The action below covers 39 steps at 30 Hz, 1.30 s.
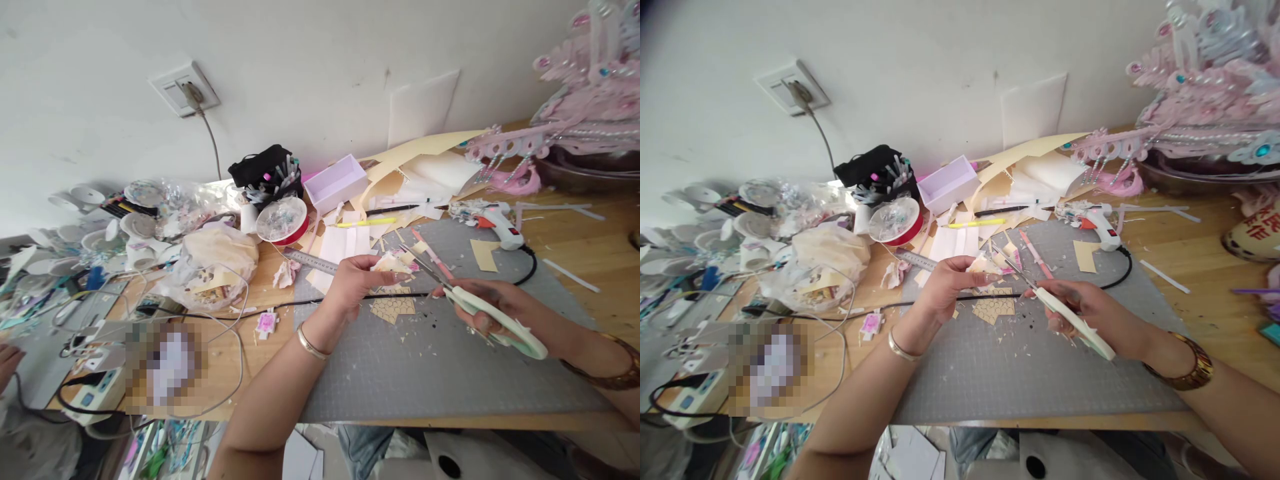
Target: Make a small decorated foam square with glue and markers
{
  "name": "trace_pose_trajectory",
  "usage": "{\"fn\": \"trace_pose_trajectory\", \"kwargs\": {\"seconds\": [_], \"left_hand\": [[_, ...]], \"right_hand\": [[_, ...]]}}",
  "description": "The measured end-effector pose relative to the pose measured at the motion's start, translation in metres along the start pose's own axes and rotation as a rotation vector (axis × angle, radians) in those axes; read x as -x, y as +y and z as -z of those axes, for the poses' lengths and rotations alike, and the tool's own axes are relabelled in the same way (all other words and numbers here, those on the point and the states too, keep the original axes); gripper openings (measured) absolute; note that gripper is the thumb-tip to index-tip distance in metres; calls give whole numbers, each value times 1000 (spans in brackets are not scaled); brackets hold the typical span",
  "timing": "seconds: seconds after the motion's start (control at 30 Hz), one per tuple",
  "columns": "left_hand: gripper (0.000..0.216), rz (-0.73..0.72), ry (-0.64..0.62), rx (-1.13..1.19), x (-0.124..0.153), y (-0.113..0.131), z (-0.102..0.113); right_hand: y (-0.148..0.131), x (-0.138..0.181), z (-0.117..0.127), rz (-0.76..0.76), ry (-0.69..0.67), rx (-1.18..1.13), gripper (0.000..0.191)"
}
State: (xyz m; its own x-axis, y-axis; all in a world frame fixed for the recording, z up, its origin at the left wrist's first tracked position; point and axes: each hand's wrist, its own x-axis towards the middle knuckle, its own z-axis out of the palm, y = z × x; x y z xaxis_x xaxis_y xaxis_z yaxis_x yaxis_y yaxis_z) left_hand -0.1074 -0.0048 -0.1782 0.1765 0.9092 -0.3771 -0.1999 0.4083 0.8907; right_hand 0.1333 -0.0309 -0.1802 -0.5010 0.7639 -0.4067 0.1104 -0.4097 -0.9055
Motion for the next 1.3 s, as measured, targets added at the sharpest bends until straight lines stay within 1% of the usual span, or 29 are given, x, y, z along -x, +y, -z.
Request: {"fn": "trace_pose_trajectory", "kwargs": {"seconds": [0.17,0.4,0.6,0.77,0.9,1.03,1.2,1.3], "left_hand": [[27,7,8,-6,1,1,0],[25,4,-11,18,1,2,-1],[26,8,2,2,2,2,-2],[27,12,-4,-5,2,3,-2],[26,12,-16,11,3,3,-1],[25,5,-21,22,3,3,-2],[26,9,-1,2,3,3,-2],[26,5,-3,13,3,3,-2]], "right_hand": [[-1,-1,-1,2,-14,7,45],[-4,0,-4,-19,28,13,42],[-3,1,-4,-19,33,-21,44],[-5,0,-5,-27,53,7,45],[-5,0,-5,-34,40,13,43],[-6,1,-6,-34,54,33,46],[-1,1,-5,-12,38,38,45],[5,1,-2,-9,50,52,50]]}}
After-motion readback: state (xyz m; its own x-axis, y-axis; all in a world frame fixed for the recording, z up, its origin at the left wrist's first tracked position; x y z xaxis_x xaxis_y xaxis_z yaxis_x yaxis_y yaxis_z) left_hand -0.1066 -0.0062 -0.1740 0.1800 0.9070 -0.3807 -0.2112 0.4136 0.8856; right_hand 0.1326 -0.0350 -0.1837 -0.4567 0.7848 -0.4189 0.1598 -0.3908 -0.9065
